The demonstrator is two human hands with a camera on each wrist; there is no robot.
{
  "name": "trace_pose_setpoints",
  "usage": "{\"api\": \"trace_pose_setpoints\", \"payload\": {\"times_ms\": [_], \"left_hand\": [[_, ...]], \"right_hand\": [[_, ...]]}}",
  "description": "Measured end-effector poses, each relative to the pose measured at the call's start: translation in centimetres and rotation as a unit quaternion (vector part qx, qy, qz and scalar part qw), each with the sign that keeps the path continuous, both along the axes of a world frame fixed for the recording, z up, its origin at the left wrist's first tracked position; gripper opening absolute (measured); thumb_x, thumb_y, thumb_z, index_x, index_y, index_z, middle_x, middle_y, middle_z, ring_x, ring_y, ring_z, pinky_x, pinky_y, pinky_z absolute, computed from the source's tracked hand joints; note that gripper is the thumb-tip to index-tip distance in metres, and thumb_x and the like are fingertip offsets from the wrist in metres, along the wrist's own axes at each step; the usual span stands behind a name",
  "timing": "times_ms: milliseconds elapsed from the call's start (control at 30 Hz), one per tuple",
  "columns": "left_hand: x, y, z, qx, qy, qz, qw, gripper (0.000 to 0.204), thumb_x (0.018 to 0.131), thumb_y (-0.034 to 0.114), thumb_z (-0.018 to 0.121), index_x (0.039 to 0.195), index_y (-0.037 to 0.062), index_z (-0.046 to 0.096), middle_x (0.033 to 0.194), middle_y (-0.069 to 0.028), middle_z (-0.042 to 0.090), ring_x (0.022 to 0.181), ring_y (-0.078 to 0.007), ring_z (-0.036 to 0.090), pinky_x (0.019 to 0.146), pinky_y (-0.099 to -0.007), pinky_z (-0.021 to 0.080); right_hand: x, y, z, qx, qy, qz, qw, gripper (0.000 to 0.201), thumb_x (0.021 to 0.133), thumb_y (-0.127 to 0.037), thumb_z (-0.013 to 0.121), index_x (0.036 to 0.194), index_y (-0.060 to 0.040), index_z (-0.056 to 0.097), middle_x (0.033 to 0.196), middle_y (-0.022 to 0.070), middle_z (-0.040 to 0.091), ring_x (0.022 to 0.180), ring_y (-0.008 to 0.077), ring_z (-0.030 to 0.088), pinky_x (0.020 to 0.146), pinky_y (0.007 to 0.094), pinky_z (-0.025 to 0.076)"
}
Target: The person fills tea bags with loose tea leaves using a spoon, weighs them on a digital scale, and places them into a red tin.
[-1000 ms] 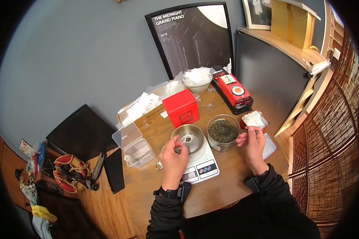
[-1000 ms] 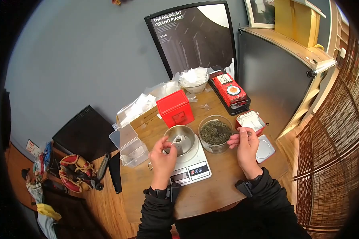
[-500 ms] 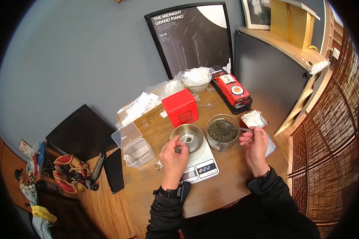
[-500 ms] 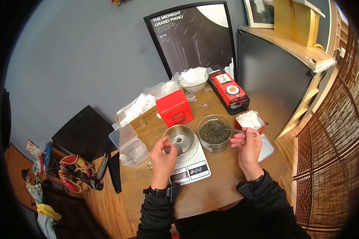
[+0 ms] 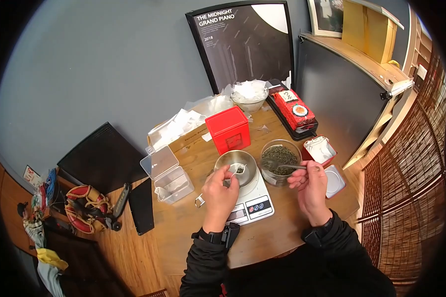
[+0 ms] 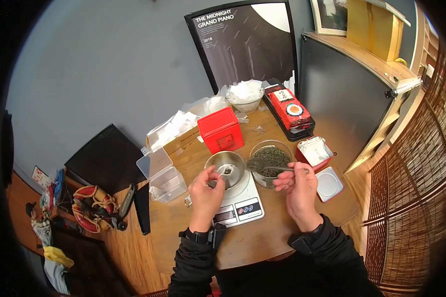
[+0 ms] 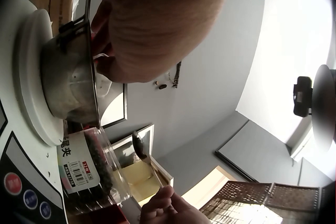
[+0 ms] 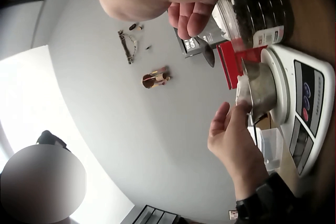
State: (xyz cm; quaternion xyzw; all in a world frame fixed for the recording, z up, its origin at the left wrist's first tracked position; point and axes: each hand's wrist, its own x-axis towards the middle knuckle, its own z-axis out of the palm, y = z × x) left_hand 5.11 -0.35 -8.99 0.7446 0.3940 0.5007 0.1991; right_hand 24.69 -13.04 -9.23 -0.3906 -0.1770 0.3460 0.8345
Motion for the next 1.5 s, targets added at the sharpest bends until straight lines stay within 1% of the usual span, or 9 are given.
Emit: {"api": "trace_pose_setpoints", "payload": {"times_ms": [333,733,933,1067,1100,1133,1400,1467,1500], "left_hand": [[0.1,0.0,-0.1,0.005,0.004,-0.013,1.0,0.026,0.075,0.002,0.072,0.101,0.0001,0.071,0.079,-0.0093,0.072,0.075,-0.0288,0.069,0.07,-0.0393,0.055],[0.1,-0.2,0.3,0.019,0.021,-0.021,0.999,0.027,0.075,0.001,0.071,0.102,0.0007,0.071,0.08,-0.0098,0.072,0.077,-0.0291,0.069,0.073,-0.0392,0.055],[0.0,-0.2,0.5,0.052,0.01,-0.025,0.998,0.025,0.076,0.001,0.071,0.101,0.0015,0.071,0.081,-0.0102,0.072,0.076,-0.0298,0.069,0.073,-0.0395,0.054],[0.0,-0.1,0.6,0.091,-0.027,-0.02,0.995,0.023,0.077,0.001,0.071,0.101,0.002,0.071,0.081,-0.0099,0.072,0.073,-0.03,0.069,0.069,-0.0386,0.054],[0.0,-0.1,0.6,0.079,-0.028,-0.024,0.996,0.026,0.078,0.001,0.072,0.103,0.0014,0.07,0.081,-0.0096,0.072,0.067,-0.0251,0.067,0.064,-0.0346,0.054],[-0.1,-0.2,0.6,0.067,-0.029,-0.027,0.997,0.028,0.079,0.0,0.073,0.106,0.0008,0.069,0.08,-0.0092,0.072,0.062,-0.0202,0.065,0.059,-0.0306,0.053],[-0.2,0.2,0.2,0.074,-0.035,-0.018,0.996,0.029,0.079,0.002,0.073,0.107,0.0024,0.068,0.079,-0.0077,0.071,0.057,-0.0183,0.061,0.054,-0.0296,0.05],[-0.2,0.0,0.4,0.046,-0.031,-0.022,0.998,0.028,0.078,0.002,0.071,0.106,0.0053,0.068,0.082,-0.0104,0.071,0.072,-0.031,0.07,0.064,-0.04,0.055],[-0.2,0.1,0.4,0.046,-0.031,-0.02,0.998,0.028,0.078,0.002,0.071,0.106,0.0053,0.068,0.082,-0.0104,0.071,0.072,-0.031,0.07,0.064,-0.04,0.055]], "right_hand": [[-3.1,2.7,0.3,-0.038,-0.031,0.059,0.997,0.024,0.106,-0.025,0.052,0.107,-0.0012,0.054,0.081,0.0133,0.067,0.068,0.0225,0.07,0.059,0.0316,0.058],[-4.8,3.7,1.3,-0.052,-0.195,0.071,0.977,0.019,0.103,-0.018,0.057,0.106,0.0011,0.057,0.081,0.0094,0.067,0.068,0.0155,0.069,0.059,0.0265,0.055],[-5.2,3.9,3.2,-0.039,-0.409,0.027,0.911,0.017,0.101,-0.015,0.061,0.102,0.0016,0.059,0.077,0.0091,0.07,0.067,0.0137,0.069,0.059,0.0272,0.053],[-5.4,3.7,5.5,-0.022,-0.53,-0.005,0.848,0.014,0.098,-0.012,0.064,0.102,0.0006,0.06,0.074,0.0137,0.066,0.062,0.0221,0.068,0.055,0.0316,0.051],[-5.5,3.8,6.0,-0.016,-0.564,-0.022,0.826,0.012,0.097,-0.011,0.064,0.101,0.0,0.061,0.073,0.0149,0.065,0.061,0.0252,0.067,0.054,0.0329,0.05],[-5.6,3.8,6.4,-0.013,-0.566,-0.015,0.824,0.012,0.097,-0.011,0.064,0.101,0.0,0.061,0.073,0.0149,0.065,0.061,0.0252,0.067,0.054,0.0329,0.05],[-5.9,4.2,6.4,-0.033,-0.61,-0.016,0.791,0.01,0.095,-0.009,0.066,0.099,-0.0002,0.062,0.073,0.0153,0.064,0.06,0.0287,0.066,0.054,0.0347,0.05],[-6.0,4.2,6.5,-0.023,-0.611,-0.019,0.791,0.01,0.095,-0.008,0.066,0.099,-0.0002,0.062,0.073,0.015,0.064,0.06,0.0286,0.066,0.054,0.0346,0.05],[-6.0,4.2,6.5,-0.015,-0.611,-0.026,0.791,0.01,0.095,-0.008,0.066,0.1,-0.0003,0.062,0.073,0.0148,0.064,0.059,0.0285,0.065,0.054,0.0345,0.05]]}}
